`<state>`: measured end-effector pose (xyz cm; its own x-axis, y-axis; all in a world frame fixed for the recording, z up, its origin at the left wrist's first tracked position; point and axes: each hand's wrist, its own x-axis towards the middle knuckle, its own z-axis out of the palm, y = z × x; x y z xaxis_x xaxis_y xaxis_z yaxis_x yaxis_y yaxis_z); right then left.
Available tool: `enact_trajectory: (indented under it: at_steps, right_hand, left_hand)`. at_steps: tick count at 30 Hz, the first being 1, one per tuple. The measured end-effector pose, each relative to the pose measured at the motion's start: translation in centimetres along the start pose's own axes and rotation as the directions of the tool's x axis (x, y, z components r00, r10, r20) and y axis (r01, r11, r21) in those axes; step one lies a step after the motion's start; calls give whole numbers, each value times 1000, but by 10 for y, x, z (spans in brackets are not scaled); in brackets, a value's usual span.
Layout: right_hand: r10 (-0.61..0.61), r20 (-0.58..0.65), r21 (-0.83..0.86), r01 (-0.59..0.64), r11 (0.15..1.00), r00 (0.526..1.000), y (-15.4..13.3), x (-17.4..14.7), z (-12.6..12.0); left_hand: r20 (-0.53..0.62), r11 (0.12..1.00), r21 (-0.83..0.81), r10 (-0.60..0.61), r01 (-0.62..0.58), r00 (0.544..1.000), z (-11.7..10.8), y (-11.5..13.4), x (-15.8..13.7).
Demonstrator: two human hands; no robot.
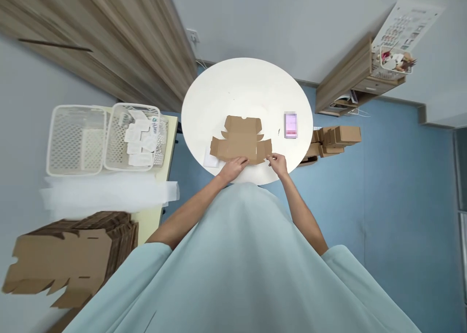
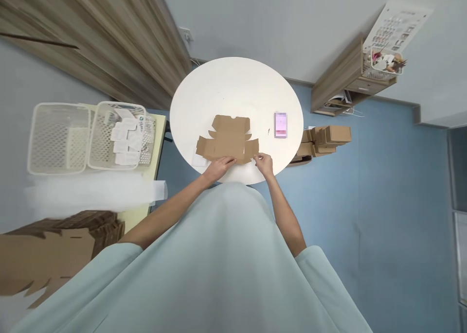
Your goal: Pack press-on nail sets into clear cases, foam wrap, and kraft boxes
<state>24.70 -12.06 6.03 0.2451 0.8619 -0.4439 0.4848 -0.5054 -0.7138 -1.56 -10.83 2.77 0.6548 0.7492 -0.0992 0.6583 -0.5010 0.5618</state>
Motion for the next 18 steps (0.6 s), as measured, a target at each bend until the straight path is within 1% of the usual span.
enact_trajectory:
  at_steps: [3, 5, 8, 10, 12, 14, 16, 18]
  right_hand:
    - [106, 41, -52, -104, 993, 994, 31, 18, -3]
    - [164, 65, -117, -156, 981, 984, 47, 25, -6]
    - [224, 89, -179, -206, 962, 970, 62, 32, -12]
    - [238, 53, -221, -221, 950, 970, 64, 36, -15]
    - [186, -9, -287, -181, 941, 983, 60, 40, -16]
    - [68, -25, -342, -72, 937, 997, 50, 46, -13]
    - [-42, 29, -356, 49, 933, 999, 36, 57, -4]
    - [-82, 99, -357, 112, 927, 992, 20, 70, 9]
  left_hand:
    - [124, 997, 15, -71, 69, 990, 26, 9, 26]
    - [201, 994, 49, -103, 95, 974, 39, 15, 36]
    - [291, 988, 122, -129, 98, 948, 54, 18, 39]
    - [301, 983, 144, -150, 111, 942, 59, 14, 34]
    - [278, 979, 138, -186, 153, 942, 60, 4, 25]
    - [251, 971, 109, -233, 212, 940, 58, -9, 15]
    - [240, 958, 72, -286, 277, 928, 55, -22, 7]
    - [240, 939, 46, -341, 340, 909, 52, -32, 1]
